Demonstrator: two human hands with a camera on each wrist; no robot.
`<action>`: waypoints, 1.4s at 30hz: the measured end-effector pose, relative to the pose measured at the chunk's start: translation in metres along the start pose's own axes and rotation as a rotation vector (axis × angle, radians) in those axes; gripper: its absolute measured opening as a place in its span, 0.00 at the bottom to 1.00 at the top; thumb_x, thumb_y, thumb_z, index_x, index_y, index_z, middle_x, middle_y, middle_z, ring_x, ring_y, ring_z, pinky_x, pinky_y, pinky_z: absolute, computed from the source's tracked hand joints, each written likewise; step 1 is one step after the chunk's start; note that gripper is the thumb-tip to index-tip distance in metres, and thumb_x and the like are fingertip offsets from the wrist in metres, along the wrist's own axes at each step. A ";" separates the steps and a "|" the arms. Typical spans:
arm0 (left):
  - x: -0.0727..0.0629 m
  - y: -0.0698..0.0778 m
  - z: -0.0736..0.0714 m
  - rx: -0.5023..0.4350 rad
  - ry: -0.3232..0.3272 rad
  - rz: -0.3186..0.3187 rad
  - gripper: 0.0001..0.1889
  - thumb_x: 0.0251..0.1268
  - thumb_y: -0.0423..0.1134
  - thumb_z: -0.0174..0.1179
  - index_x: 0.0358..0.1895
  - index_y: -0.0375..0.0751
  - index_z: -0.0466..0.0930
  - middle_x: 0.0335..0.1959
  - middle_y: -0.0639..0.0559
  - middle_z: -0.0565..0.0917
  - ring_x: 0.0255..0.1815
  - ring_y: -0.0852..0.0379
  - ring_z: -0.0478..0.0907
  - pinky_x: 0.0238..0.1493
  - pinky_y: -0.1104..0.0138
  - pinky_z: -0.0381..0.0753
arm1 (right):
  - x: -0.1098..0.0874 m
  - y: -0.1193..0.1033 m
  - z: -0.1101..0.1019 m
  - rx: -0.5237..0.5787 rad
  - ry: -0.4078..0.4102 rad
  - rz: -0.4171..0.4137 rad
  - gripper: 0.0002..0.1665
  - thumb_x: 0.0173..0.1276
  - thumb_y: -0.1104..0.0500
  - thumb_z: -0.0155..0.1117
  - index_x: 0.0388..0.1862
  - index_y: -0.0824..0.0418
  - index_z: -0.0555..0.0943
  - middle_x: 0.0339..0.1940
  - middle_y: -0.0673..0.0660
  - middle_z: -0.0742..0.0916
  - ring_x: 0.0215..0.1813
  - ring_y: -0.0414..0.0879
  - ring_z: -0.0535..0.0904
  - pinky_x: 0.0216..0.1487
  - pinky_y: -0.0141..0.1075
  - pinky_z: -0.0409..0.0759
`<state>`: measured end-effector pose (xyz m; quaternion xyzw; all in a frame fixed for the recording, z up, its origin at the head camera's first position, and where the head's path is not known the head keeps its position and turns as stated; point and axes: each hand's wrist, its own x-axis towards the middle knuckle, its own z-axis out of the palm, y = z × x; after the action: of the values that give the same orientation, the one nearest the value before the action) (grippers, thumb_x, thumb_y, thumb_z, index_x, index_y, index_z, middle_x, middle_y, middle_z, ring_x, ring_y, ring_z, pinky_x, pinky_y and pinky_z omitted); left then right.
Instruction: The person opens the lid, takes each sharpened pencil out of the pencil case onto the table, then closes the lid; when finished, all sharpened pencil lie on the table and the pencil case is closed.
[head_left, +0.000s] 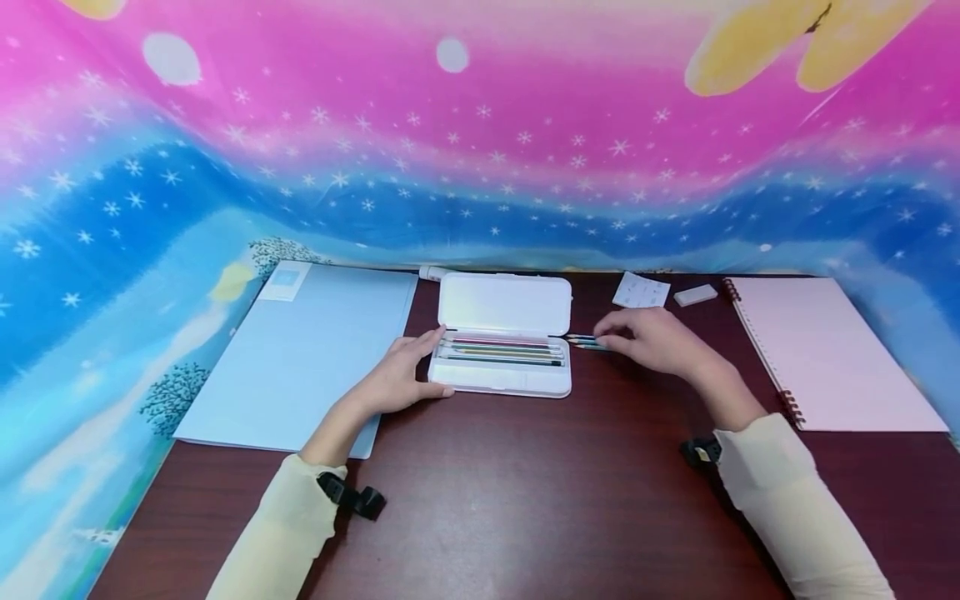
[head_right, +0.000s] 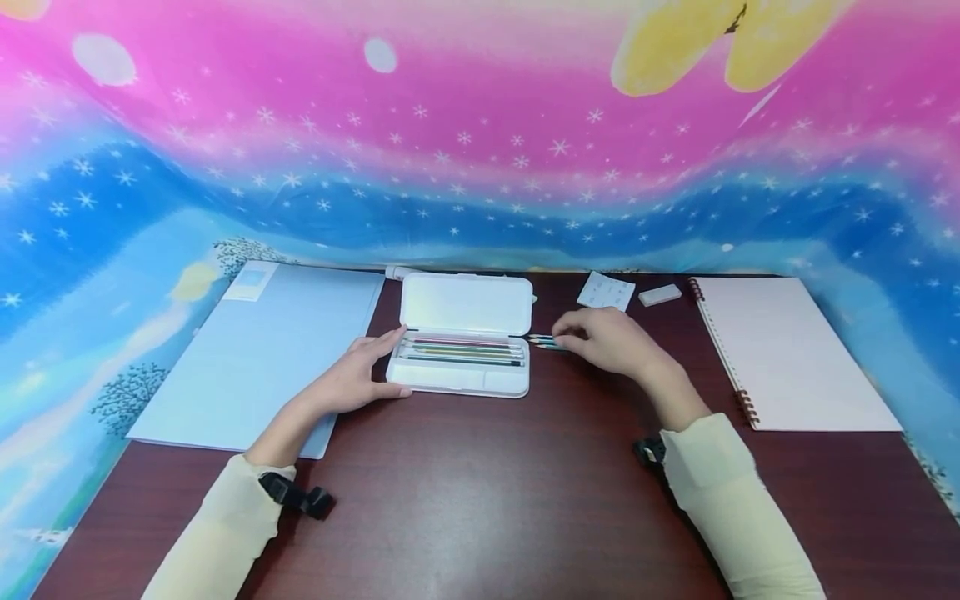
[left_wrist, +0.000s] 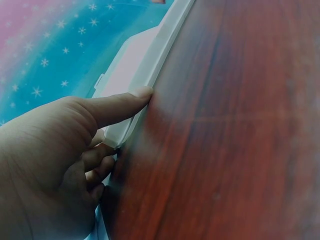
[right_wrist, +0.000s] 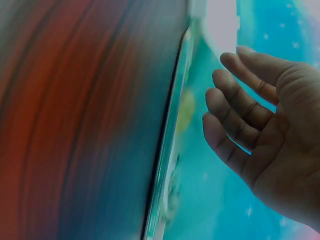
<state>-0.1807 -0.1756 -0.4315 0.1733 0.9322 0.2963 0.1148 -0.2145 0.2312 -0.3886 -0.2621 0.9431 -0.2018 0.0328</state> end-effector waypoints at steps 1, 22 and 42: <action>0.000 0.000 0.000 0.003 -0.001 -0.002 0.53 0.60 0.53 0.72 0.83 0.49 0.49 0.83 0.45 0.57 0.79 0.41 0.55 0.75 0.43 0.62 | 0.004 -0.006 0.002 0.015 -0.002 -0.007 0.10 0.74 0.53 0.65 0.48 0.51 0.89 0.43 0.48 0.91 0.41 0.43 0.83 0.50 0.47 0.79; 0.000 0.001 0.001 -0.007 -0.009 0.000 0.53 0.60 0.53 0.73 0.83 0.51 0.48 0.83 0.46 0.57 0.78 0.41 0.54 0.74 0.43 0.62 | 0.037 -0.075 0.036 -0.019 -0.216 -0.049 0.10 0.72 0.60 0.66 0.49 0.52 0.88 0.42 0.49 0.90 0.38 0.44 0.77 0.49 0.42 0.78; 0.001 0.000 0.000 -0.019 -0.023 -0.014 0.53 0.60 0.53 0.73 0.83 0.50 0.48 0.83 0.48 0.56 0.79 0.42 0.54 0.75 0.43 0.61 | 0.033 -0.063 0.030 0.069 -0.151 -0.076 0.11 0.71 0.58 0.68 0.49 0.48 0.90 0.47 0.49 0.91 0.47 0.43 0.84 0.53 0.45 0.82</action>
<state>-0.1816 -0.1747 -0.4316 0.1690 0.9293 0.3021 0.1292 -0.2073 0.1541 -0.3893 -0.3107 0.9199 -0.2150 0.1050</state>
